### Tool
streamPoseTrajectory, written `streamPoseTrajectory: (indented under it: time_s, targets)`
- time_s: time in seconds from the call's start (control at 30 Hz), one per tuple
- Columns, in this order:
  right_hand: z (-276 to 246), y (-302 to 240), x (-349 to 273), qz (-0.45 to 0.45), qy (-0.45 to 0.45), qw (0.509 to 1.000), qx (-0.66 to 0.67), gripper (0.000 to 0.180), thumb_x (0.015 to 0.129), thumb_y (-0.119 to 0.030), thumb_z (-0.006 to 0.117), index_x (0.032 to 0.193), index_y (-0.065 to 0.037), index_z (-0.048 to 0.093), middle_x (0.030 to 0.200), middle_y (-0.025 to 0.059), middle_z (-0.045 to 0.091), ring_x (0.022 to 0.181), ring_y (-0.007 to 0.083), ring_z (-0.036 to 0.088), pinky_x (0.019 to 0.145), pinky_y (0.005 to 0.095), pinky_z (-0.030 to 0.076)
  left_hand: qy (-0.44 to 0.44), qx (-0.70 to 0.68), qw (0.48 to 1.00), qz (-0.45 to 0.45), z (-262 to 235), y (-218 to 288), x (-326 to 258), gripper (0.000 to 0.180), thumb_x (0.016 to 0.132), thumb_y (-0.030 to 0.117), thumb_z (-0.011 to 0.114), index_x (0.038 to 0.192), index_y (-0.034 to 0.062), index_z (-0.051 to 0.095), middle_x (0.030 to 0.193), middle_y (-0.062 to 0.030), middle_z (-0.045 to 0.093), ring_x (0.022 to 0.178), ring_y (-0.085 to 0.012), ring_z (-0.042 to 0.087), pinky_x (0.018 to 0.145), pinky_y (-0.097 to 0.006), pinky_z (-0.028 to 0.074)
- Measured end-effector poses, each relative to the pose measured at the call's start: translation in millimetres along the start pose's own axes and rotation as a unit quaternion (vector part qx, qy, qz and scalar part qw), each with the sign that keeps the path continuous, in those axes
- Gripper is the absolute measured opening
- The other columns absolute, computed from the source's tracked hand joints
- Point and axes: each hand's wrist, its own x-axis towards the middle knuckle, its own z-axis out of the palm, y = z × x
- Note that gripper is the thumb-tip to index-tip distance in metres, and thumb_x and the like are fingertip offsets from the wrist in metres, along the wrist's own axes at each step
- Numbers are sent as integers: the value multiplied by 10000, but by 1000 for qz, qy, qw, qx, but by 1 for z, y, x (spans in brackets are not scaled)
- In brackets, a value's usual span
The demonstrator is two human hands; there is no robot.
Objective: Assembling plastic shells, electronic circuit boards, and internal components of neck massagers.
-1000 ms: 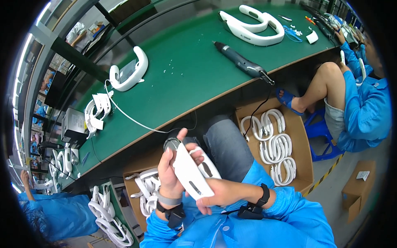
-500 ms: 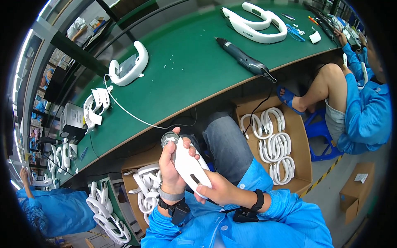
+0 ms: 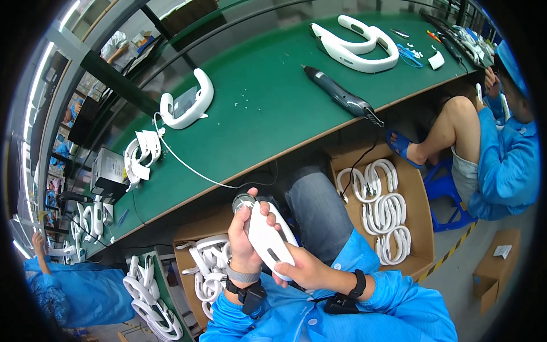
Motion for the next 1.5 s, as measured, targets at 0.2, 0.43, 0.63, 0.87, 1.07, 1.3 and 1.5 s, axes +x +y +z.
streamPoseTrajectory:
  time_s: [0.2,0.43,0.63,0.87,1.07,1.3,1.5]
  targets:
    - [-1,0,0,21,10,1000,7,318,976,-174,517,1210,28,443,825,91,622,694,147,617,640,287,520,28,-17,999,-3,-2,3,-5,437,918,252,535,1320,121,423,912,-99,562,780,-238,599,724,-418,539]
    - [-32,6,2,-140,11,841,-523,420,774,-234,757,1091,3,618,775,142,702,692,280,711,638,337,564,108,-102,988,36,-7,16,-24,186,935,173,570,1108,128,520,930,-84,550,825,-241,574,795,-446,511]
    - [-15,6,9,-155,10,874,-460,301,681,-190,801,895,-10,690,765,135,701,684,296,705,641,339,569,48,-72,994,68,-15,23,-32,144,935,184,582,1040,129,500,871,-54,523,799,-216,555,766,-403,487]
    - [-14,-9,3,-126,-88,885,-439,286,694,-208,811,879,-29,685,739,128,692,648,294,693,612,333,552,-34,-110,992,58,-19,21,-39,178,903,232,618,997,147,493,815,-27,490,780,-203,546,763,-392,475]
    - [-40,5,17,-39,-173,800,-573,369,757,-410,728,766,-44,688,665,160,658,616,348,661,591,413,538,-68,-35,996,41,-29,16,-35,213,871,206,641,1003,122,497,806,-57,506,727,-220,549,714,-411,493]
    - [-17,19,13,-98,-50,765,-635,261,704,-335,740,763,-90,676,659,120,658,600,328,653,559,430,533,60,-22,996,64,-39,20,-44,204,869,217,613,1028,153,504,792,-41,522,695,-205,543,659,-396,488]
    - [-20,37,7,-137,-21,781,-609,224,667,-273,753,671,-78,642,587,105,613,524,304,620,484,402,496,98,21,994,47,-39,13,-46,167,881,233,600,1006,166,511,767,-29,540,679,-189,557,663,-380,506]
